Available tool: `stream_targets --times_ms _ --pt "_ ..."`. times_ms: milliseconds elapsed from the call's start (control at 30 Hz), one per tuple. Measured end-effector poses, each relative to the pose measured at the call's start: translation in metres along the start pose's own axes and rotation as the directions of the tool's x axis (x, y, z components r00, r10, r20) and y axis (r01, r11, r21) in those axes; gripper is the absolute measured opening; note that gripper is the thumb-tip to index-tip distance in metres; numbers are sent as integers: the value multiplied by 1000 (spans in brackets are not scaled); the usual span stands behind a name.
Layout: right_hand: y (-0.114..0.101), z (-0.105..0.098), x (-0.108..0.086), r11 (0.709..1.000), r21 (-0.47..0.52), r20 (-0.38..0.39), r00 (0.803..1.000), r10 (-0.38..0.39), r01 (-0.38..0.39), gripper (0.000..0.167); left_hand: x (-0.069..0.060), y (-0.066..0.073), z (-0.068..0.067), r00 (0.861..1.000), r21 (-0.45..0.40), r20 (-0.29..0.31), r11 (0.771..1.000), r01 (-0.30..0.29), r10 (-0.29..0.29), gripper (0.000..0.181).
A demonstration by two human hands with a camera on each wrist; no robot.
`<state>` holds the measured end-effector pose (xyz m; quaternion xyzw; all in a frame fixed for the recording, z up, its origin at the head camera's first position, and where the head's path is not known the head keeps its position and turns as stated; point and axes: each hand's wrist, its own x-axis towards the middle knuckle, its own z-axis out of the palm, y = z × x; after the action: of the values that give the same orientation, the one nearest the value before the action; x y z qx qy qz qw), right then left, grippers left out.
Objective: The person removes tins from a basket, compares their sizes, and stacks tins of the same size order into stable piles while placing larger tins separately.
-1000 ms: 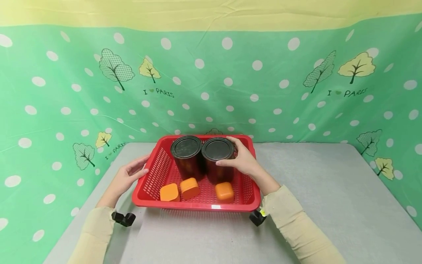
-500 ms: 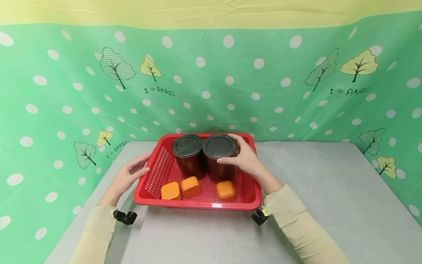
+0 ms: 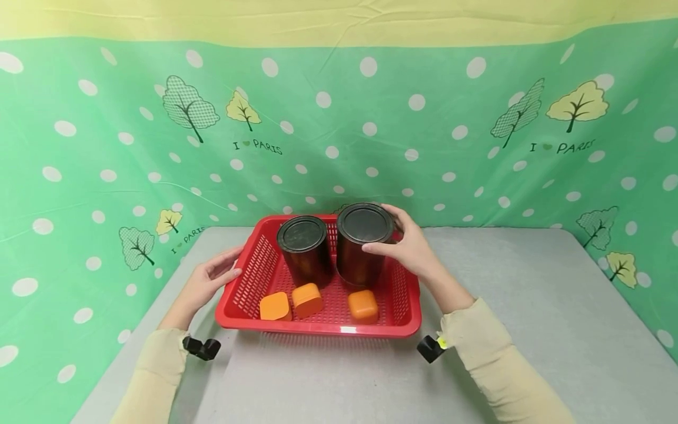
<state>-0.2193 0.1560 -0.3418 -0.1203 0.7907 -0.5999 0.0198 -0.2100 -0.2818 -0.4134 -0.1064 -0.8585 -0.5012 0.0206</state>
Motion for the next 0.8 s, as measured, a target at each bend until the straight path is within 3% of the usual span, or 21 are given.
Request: stream_targets --times_ms 200,367,633,800 --pt "-13 -13 -11 998 61 -37 999 4 -1 82 0 0 0 1000 4 -3 1000 -6 6 59" --pt "-24 -26 -20 989 139 -70 997 -45 54 78 -1 1 0 1000 -4 2 1000 -8 8 59" --pt "-31 -57 -35 923 347 -102 985 -139 166 75 -1 1 -1 1000 -11 0 1000 -6 6 59" --pt "-27 -77 -44 897 403 -117 982 -147 183 75 -2 1 -1 1000 -17 3 1000 -3 3 59"
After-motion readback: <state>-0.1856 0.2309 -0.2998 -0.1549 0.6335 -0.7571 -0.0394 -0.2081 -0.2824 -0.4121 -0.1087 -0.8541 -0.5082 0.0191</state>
